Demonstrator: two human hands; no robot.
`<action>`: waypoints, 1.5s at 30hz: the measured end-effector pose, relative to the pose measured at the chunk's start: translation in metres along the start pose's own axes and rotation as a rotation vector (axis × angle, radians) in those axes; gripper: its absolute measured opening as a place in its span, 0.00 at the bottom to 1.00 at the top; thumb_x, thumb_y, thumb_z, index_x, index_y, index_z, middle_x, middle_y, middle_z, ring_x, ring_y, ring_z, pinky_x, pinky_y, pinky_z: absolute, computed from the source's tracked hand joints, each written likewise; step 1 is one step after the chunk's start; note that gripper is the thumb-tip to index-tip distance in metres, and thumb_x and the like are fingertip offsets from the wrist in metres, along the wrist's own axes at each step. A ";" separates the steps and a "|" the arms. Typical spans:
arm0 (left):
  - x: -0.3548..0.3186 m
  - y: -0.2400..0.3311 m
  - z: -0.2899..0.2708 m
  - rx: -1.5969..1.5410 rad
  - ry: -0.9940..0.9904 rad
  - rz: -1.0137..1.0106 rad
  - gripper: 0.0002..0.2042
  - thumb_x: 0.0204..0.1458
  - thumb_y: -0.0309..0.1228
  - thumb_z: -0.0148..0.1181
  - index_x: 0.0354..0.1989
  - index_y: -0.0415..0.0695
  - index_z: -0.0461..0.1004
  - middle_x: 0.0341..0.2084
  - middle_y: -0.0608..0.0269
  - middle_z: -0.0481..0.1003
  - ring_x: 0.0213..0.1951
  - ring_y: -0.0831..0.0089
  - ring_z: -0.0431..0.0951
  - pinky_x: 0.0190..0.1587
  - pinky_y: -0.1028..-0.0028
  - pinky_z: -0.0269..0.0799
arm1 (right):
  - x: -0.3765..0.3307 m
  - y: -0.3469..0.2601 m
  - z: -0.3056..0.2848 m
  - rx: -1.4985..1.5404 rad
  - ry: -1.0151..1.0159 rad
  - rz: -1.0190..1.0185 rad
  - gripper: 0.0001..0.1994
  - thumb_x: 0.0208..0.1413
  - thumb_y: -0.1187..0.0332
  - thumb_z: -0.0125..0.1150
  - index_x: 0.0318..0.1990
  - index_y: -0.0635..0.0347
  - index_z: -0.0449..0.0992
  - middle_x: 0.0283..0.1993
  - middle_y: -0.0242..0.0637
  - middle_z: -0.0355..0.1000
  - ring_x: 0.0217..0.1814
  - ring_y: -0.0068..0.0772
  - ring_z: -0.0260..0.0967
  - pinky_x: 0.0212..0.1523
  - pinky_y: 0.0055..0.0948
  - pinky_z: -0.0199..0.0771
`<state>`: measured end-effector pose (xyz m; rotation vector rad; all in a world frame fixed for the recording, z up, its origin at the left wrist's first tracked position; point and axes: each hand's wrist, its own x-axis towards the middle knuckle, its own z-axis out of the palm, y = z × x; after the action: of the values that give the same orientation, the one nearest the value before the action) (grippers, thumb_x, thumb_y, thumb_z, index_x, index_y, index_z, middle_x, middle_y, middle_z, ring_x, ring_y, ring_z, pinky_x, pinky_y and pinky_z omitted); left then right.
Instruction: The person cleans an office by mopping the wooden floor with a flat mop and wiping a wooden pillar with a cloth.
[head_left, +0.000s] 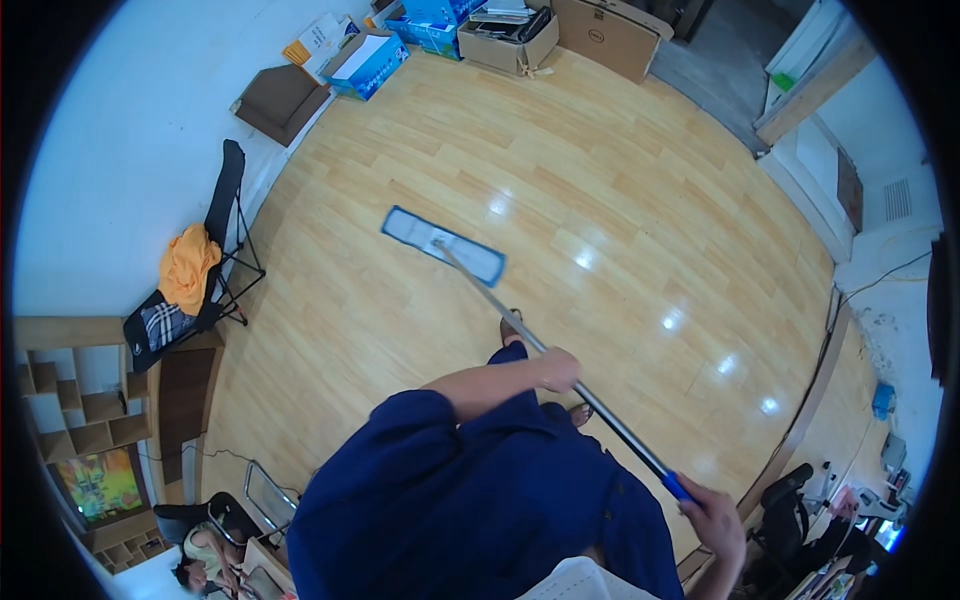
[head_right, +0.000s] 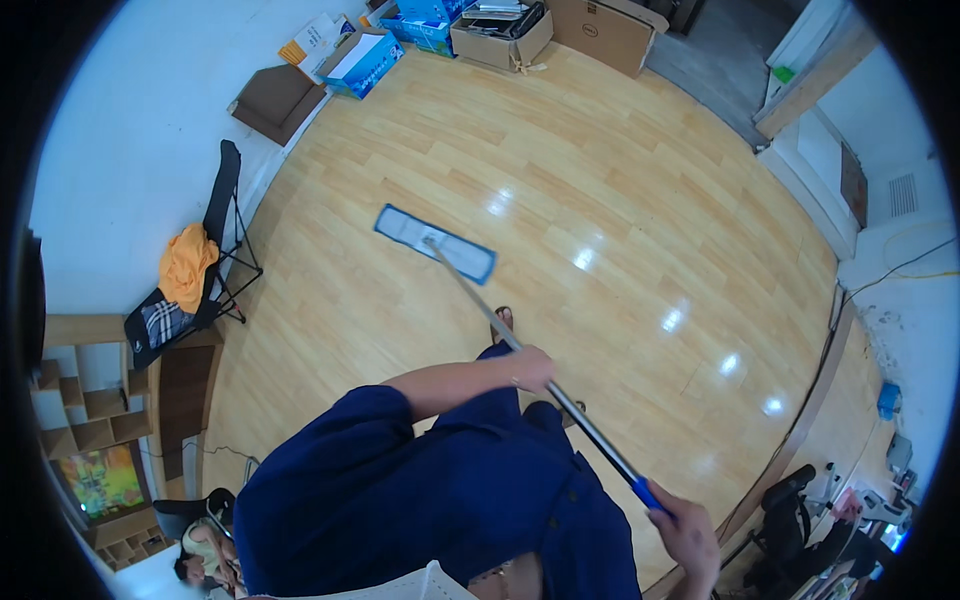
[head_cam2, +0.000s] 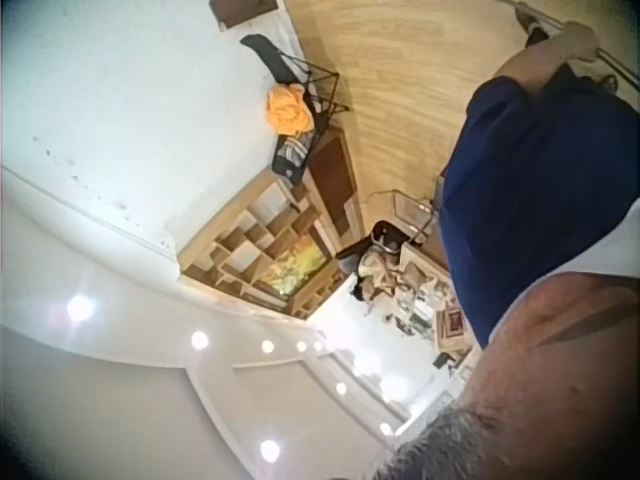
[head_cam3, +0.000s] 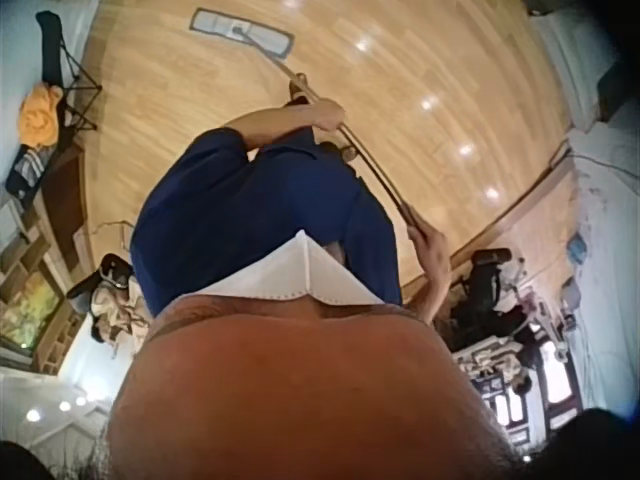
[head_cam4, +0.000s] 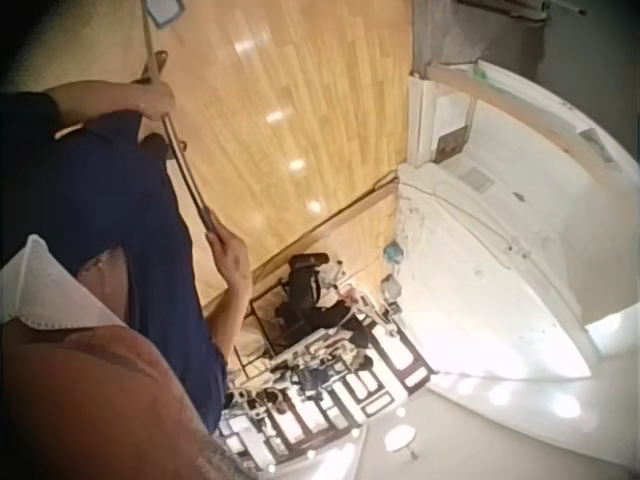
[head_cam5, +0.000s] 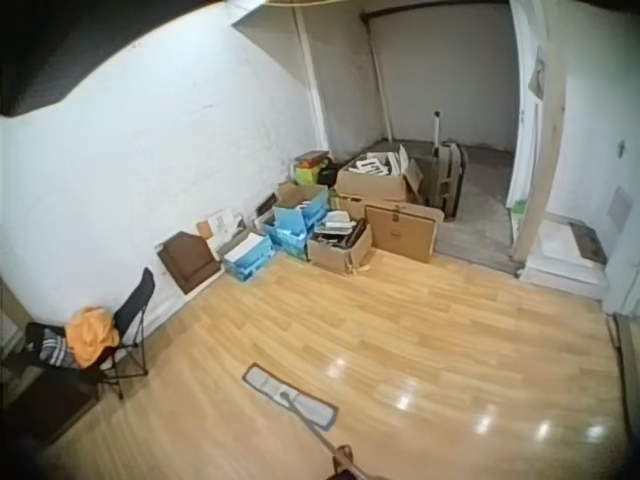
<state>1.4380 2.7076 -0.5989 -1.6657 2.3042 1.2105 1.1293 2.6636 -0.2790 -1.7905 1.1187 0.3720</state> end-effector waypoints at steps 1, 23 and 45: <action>0.011 0.047 -0.001 -0.028 0.005 0.063 0.09 0.31 0.36 0.60 0.20 0.46 0.77 0.17 0.49 0.74 0.25 0.51 0.76 0.27 0.57 0.71 | -0.042 0.022 0.000 0.062 0.093 0.101 0.21 0.46 0.73 0.59 0.51 0.57 0.71 0.28 0.43 0.72 0.28 0.37 0.69 0.30 0.29 0.67; 0.022 0.228 0.021 -0.202 0.217 0.241 0.09 0.35 0.35 0.58 0.18 0.42 0.76 0.18 0.47 0.74 0.25 0.51 0.75 0.31 0.58 0.71 | -0.218 0.060 -0.041 0.151 0.672 0.321 0.08 0.40 0.76 0.62 0.31 0.68 0.75 0.24 0.39 0.70 0.24 0.24 0.65 0.27 0.23 0.67; -0.199 -0.164 0.021 0.263 0.271 -0.656 0.08 0.41 0.29 0.58 0.33 0.47 0.72 0.36 0.56 0.73 0.43 0.59 0.73 0.41 0.61 0.72 | 0.064 -0.135 0.192 -0.116 0.185 -0.314 0.16 0.50 0.66 0.55 0.48 0.54 0.71 0.33 0.47 0.72 0.38 0.51 0.70 0.38 0.43 0.70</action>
<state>1.6481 2.8575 -0.6125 -2.3022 1.6766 0.5510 1.3150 2.8081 -0.3407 -2.0988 0.9338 0.0860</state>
